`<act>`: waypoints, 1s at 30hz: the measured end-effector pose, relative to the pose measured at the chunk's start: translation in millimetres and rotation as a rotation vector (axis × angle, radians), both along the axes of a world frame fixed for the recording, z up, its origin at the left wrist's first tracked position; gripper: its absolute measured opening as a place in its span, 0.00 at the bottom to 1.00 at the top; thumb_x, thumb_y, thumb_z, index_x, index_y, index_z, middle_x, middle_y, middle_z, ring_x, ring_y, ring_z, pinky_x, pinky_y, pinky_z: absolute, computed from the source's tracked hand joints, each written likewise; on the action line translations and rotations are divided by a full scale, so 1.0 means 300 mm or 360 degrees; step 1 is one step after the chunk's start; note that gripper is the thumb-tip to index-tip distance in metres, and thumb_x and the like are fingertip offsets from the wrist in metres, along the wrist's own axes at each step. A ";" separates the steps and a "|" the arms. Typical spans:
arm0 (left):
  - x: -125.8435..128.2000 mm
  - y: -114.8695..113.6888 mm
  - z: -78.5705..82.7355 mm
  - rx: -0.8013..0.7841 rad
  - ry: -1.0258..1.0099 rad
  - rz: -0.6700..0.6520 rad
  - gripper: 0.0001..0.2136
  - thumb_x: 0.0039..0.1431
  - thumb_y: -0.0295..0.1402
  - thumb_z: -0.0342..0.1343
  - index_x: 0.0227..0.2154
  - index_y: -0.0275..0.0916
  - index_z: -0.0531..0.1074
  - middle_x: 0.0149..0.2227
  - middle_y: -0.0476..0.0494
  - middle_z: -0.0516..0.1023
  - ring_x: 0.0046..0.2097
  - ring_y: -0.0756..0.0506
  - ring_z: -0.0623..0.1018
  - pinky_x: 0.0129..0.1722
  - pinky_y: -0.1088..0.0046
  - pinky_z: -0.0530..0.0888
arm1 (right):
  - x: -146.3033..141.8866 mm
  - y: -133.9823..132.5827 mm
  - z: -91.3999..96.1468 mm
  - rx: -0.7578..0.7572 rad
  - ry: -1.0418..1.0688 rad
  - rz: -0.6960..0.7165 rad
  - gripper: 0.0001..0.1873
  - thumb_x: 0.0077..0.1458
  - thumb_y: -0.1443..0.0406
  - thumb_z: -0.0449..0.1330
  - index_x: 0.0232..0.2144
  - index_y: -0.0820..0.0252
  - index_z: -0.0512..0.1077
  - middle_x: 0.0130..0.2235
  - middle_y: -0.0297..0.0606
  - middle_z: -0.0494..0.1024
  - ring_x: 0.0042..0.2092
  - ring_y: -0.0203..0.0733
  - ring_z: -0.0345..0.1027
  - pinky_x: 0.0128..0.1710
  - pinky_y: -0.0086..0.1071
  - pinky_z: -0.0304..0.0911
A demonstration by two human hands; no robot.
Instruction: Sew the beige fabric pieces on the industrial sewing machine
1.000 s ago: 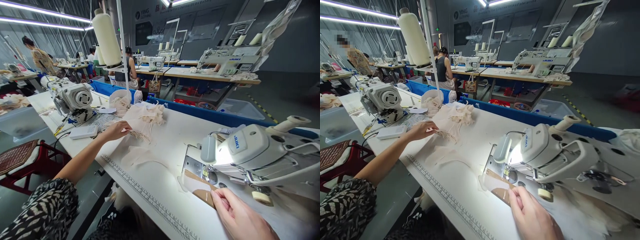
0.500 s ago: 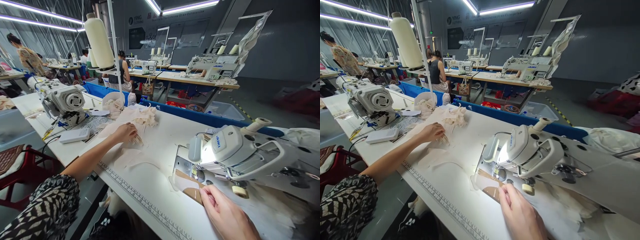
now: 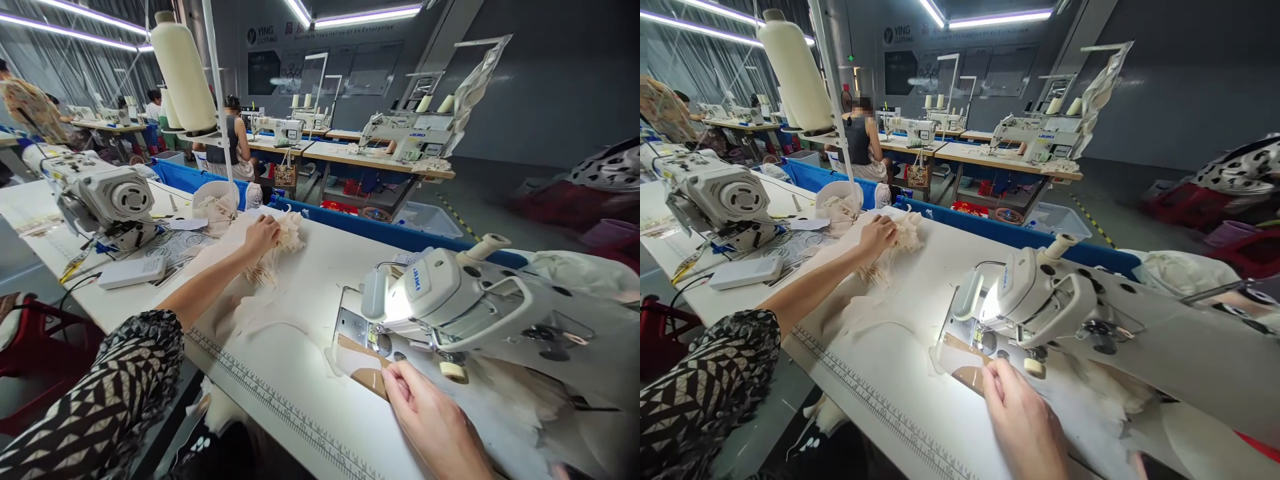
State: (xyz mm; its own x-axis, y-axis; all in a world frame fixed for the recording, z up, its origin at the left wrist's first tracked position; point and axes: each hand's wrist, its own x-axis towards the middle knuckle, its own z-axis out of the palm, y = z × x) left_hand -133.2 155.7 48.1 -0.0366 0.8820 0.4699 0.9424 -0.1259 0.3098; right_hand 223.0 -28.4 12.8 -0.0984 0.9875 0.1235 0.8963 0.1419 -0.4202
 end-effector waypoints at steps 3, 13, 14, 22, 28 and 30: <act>-0.046 0.026 0.012 0.0154 -0.0420 0.0101 0.09 0.68 0.28 0.53 0.33 0.37 0.77 0.41 0.39 0.82 0.48 0.40 0.78 0.45 0.68 0.75 | 0.007 -0.003 -0.010 0.0074 0.0046 0.0019 0.17 0.57 0.50 0.47 0.21 0.50 0.58 0.21 0.35 0.69 0.22 0.42 0.63 0.23 0.35 0.62; -0.210 -0.236 0.247 0.0079 -0.0933 -0.0354 0.13 0.64 0.44 0.56 0.33 0.38 0.74 0.22 0.50 0.71 0.21 0.52 0.65 0.22 0.79 0.60 | 0.035 -0.019 0.010 0.0297 0.0149 0.0197 0.16 0.64 0.56 0.52 0.25 0.51 0.69 0.24 0.35 0.77 0.23 0.41 0.68 0.24 0.34 0.64; -0.177 -0.298 0.251 -0.0178 -0.0830 -0.0518 0.14 0.63 0.45 0.57 0.33 0.38 0.75 0.22 0.50 0.71 0.20 0.53 0.63 0.21 0.79 0.58 | 0.037 -0.023 0.016 0.0368 0.0174 0.0205 0.16 0.64 0.57 0.52 0.26 0.51 0.71 0.26 0.36 0.78 0.24 0.41 0.71 0.25 0.34 0.65; 0.155 -0.501 0.040 -0.1332 -0.0648 -0.1181 0.17 0.66 0.45 0.53 0.35 0.37 0.79 0.26 0.48 0.78 0.22 0.53 0.65 0.24 0.77 0.62 | 0.042 -0.050 0.035 0.0443 0.0247 0.0519 0.17 0.66 0.64 0.53 0.46 0.52 0.82 0.48 0.38 0.86 0.50 0.47 0.81 0.52 0.38 0.76; 0.116 -0.316 -0.014 -0.1234 -0.0426 -0.0956 0.15 0.62 0.42 0.54 0.34 0.36 0.79 0.24 0.48 0.78 0.26 0.50 0.72 0.29 0.77 0.65 | 0.000 -0.063 0.031 0.0334 0.0041 0.0632 0.20 0.68 0.66 0.51 0.52 0.53 0.81 0.55 0.38 0.82 0.57 0.48 0.78 0.56 0.43 0.76; 0.119 -0.305 0.015 -0.1108 -0.0329 -0.0913 0.14 0.63 0.40 0.53 0.34 0.36 0.79 0.26 0.47 0.80 0.26 0.50 0.73 0.28 0.77 0.65 | -0.011 -0.065 0.024 0.0338 -0.0043 0.0637 0.21 0.68 0.67 0.50 0.55 0.52 0.79 0.58 0.37 0.80 0.58 0.47 0.76 0.57 0.43 0.76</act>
